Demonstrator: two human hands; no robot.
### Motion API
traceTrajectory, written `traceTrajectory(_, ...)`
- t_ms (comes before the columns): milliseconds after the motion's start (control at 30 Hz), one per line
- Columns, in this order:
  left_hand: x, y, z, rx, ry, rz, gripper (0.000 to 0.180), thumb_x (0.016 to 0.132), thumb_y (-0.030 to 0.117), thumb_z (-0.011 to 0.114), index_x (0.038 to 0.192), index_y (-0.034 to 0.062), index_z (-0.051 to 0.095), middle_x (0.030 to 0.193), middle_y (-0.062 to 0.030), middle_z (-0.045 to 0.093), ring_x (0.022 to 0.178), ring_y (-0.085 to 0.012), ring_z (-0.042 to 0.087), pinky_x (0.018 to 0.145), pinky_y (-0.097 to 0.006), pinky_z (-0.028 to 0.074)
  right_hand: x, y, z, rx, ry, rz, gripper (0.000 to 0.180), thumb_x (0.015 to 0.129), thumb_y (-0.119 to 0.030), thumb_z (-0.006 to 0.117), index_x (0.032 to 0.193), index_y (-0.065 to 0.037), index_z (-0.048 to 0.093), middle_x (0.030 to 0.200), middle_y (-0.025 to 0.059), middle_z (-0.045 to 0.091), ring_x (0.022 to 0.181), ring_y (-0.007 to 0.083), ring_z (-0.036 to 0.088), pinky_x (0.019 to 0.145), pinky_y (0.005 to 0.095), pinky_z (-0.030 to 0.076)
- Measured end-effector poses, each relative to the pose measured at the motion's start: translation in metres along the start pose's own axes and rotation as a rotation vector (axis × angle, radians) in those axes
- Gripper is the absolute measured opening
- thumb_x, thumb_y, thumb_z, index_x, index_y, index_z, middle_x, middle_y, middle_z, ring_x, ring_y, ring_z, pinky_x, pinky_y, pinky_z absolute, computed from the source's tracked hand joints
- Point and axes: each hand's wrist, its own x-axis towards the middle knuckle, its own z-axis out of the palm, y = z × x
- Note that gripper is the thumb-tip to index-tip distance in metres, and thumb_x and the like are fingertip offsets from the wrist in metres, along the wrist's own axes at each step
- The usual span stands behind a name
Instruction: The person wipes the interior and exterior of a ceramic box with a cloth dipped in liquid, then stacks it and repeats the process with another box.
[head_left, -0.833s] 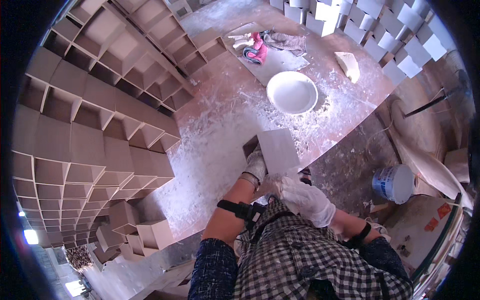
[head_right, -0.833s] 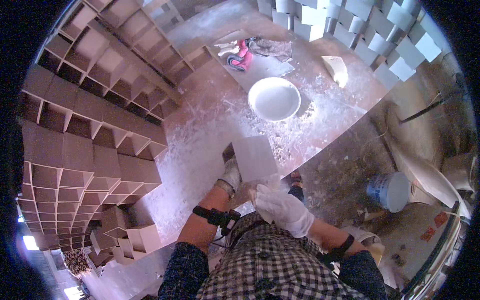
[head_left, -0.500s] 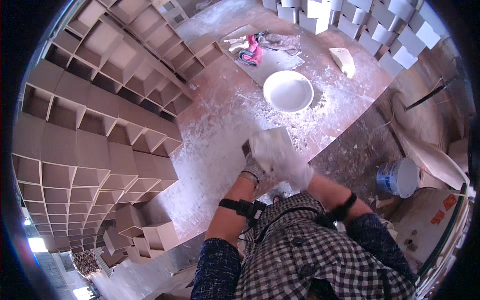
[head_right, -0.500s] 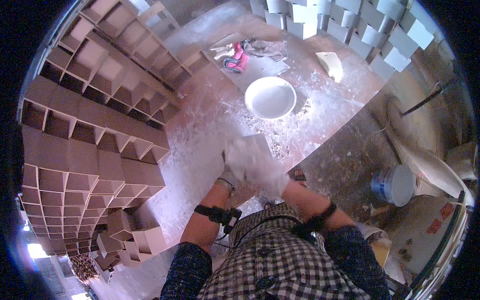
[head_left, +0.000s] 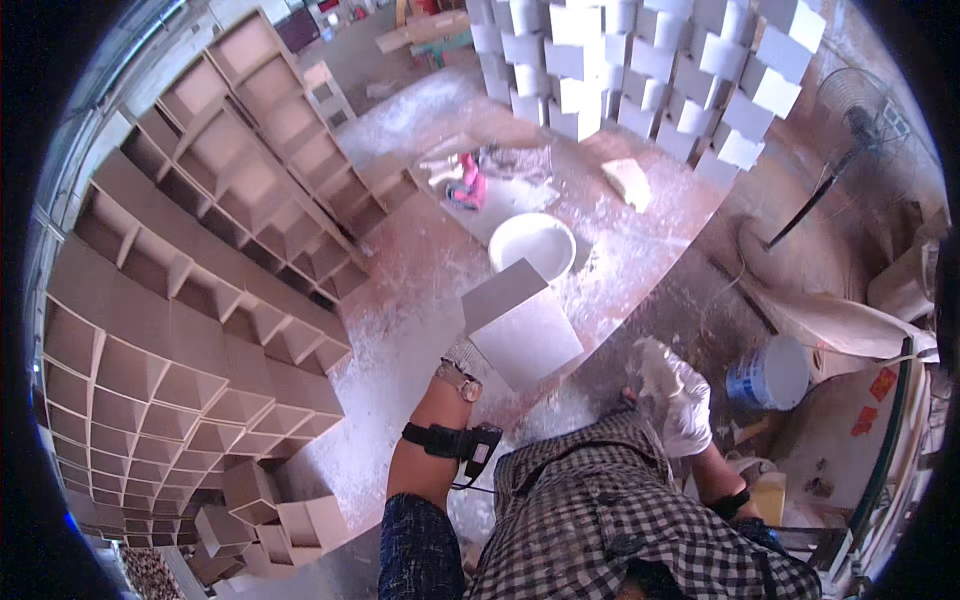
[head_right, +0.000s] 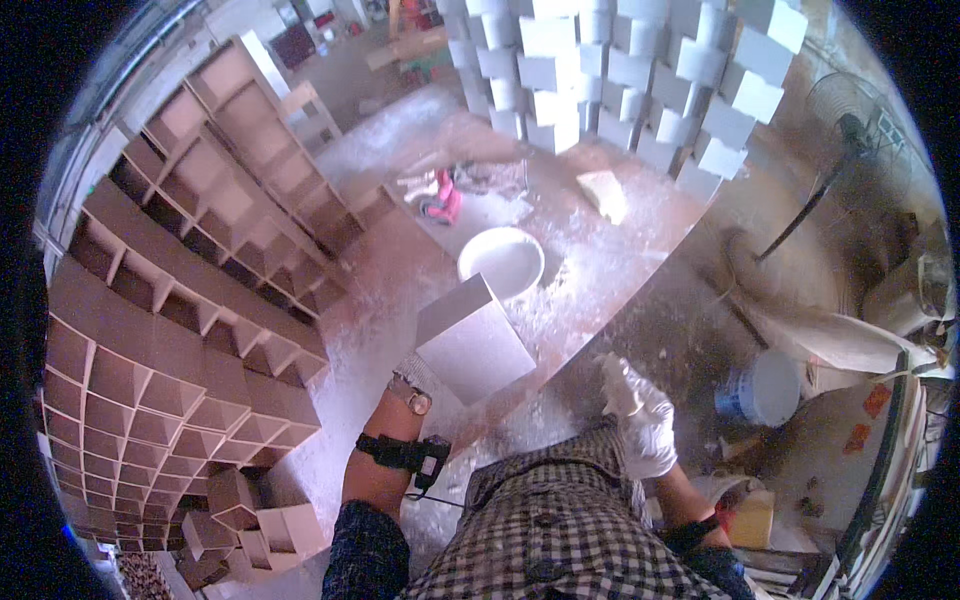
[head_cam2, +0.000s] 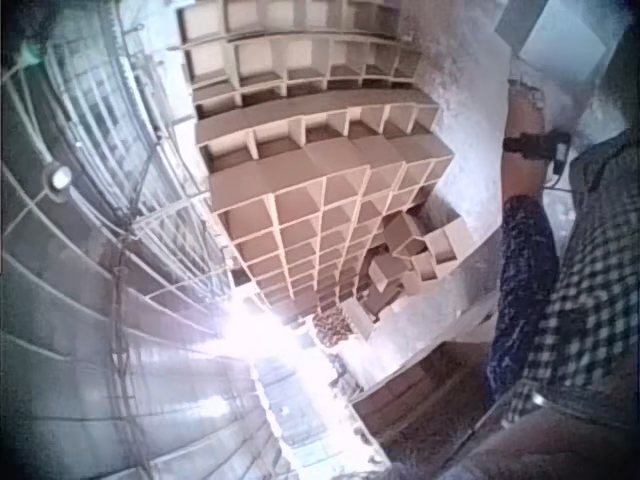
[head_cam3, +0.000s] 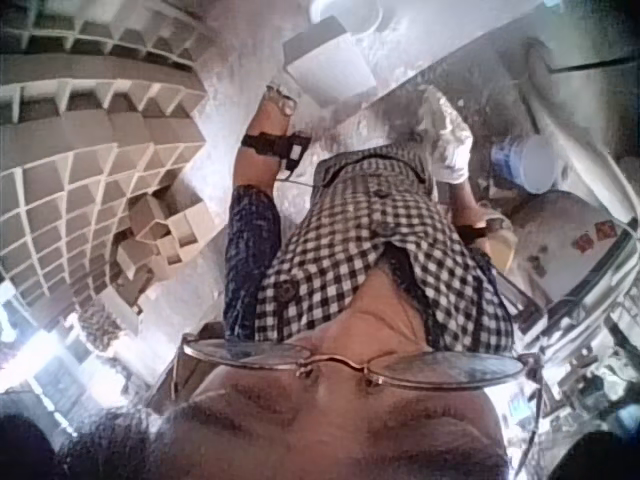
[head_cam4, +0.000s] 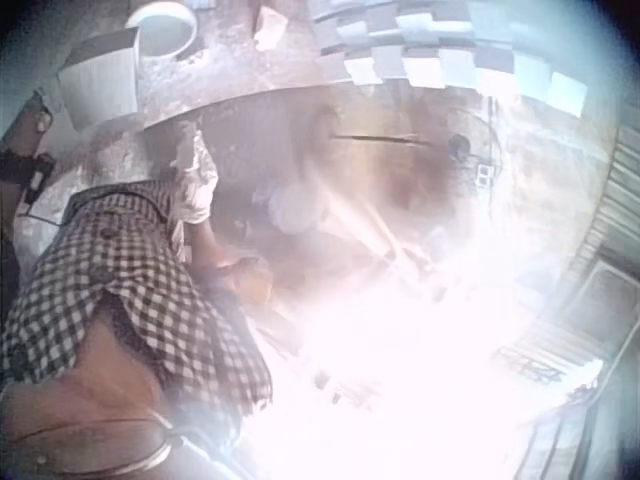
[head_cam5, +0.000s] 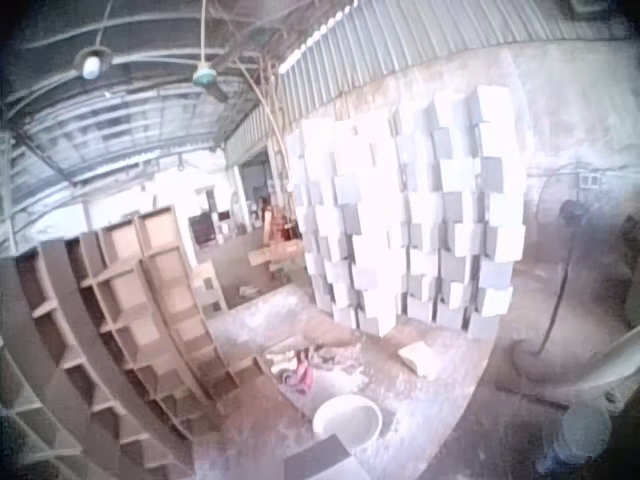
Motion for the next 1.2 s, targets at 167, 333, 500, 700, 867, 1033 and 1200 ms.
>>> traceTrajectory(167,0.034,0.071,0.030,0.019,-0.047,0.137,0.043,0.083,0.038,0.062,0.118,0.0127,0.059,0.119,-0.0100,0.060,0.108,-0.0278,0.058,0.094,-0.039,0.046,0.020,0.018,-0.022,-0.038,-0.201,0.017,0.028,0.089,-0.012,0.067,0.115,-0.004,0.065,0.122,0.0109,0.062,0.109,0.0169,0.057,0.076,0.0271,0.049)
traceTrajectory(333,0.079,0.124,0.074,0.010,-0.072,0.200,0.043,0.083,0.037,0.062,0.118,0.0125,0.059,0.119,-0.0101,0.060,0.108,-0.0278,0.058,0.094,-0.039,0.046,0.064,0.044,-0.078,0.025,-0.364,-0.287,0.028,0.090,-0.010,0.065,0.117,-0.004,0.063,0.129,0.0092,0.057,0.115,0.0160,0.054,0.081,0.0257,0.047)
traceTrajectory(500,0.132,0.157,0.131,0.016,-0.094,0.222,0.043,0.082,0.037,0.063,0.118,0.0124,0.060,0.119,-0.0102,0.060,0.108,-0.0279,0.058,0.095,-0.039,0.046,0.101,0.014,-0.135,0.021,-0.125,-0.052,0.026,0.093,-0.010,0.061,0.118,-0.005,0.063,0.109,0.0031,0.064,0.092,0.0104,0.057,0.072,0.0250,0.047)
traceTrajectory(700,0.188,0.176,0.201,0.001,-0.118,0.230,0.044,0.082,0.037,0.063,0.118,0.0122,0.060,0.119,-0.0103,0.061,0.109,-0.0279,0.057,0.095,-0.039,0.046,0.153,-0.051,-0.197,-0.023,-0.116,-0.421,0.027,0.096,-0.010,0.055,0.122,-0.006,0.060,0.098,0.0014,0.065,0.082,0.0084,0.057,0.068,0.0238,0.047)
traceTrajectory(867,0.224,0.189,0.242,-0.047,-0.128,0.240,0.044,0.081,0.036,0.064,0.118,0.0121,0.060,0.119,-0.0104,0.061,0.109,-0.0279,0.057,0.095,-0.039,0.046,0.194,-0.147,-0.208,-0.496,0.026,-1.166,0.037,0.086,0.002,0.056,0.122,-0.006,0.058,0.122,0.0191,0.060,0.119,0.0347,0.055,0.101,0.0424,0.040)
traceTrajectory(1033,0.254,0.204,0.270,-0.079,-0.151,0.282,0.044,0.081,0.036,0.064,0.118,0.0120,0.060,0.120,-0.0105,0.061,0.109,-0.0280,0.057,0.095,-0.039,0.046,0.229,-0.220,-0.172,-0.359,-0.008,-1.300,0.031,0.083,0.004,0.057,0.113,-0.004,0.059,0.115,0.0176,0.062,0.113,0.0381,0.057,0.100,0.0437,0.040)
traceTrajectory(1200,0.273,0.216,0.279,-0.079,-0.148,0.315,0.045,0.080,0.036,0.065,0.118,0.0118,0.060,0.120,-0.0106,0.061,0.110,-0.0280,0.057,0.095,-0.039,0.046,0.241,-0.217,-0.167,0.252,-0.279,-0.606,0.028,0.091,-0.009,0.057,0.117,0.001,0.060,0.117,0.0133,0.062,0.109,0.0239,0.059,0.099,0.0336,0.042)
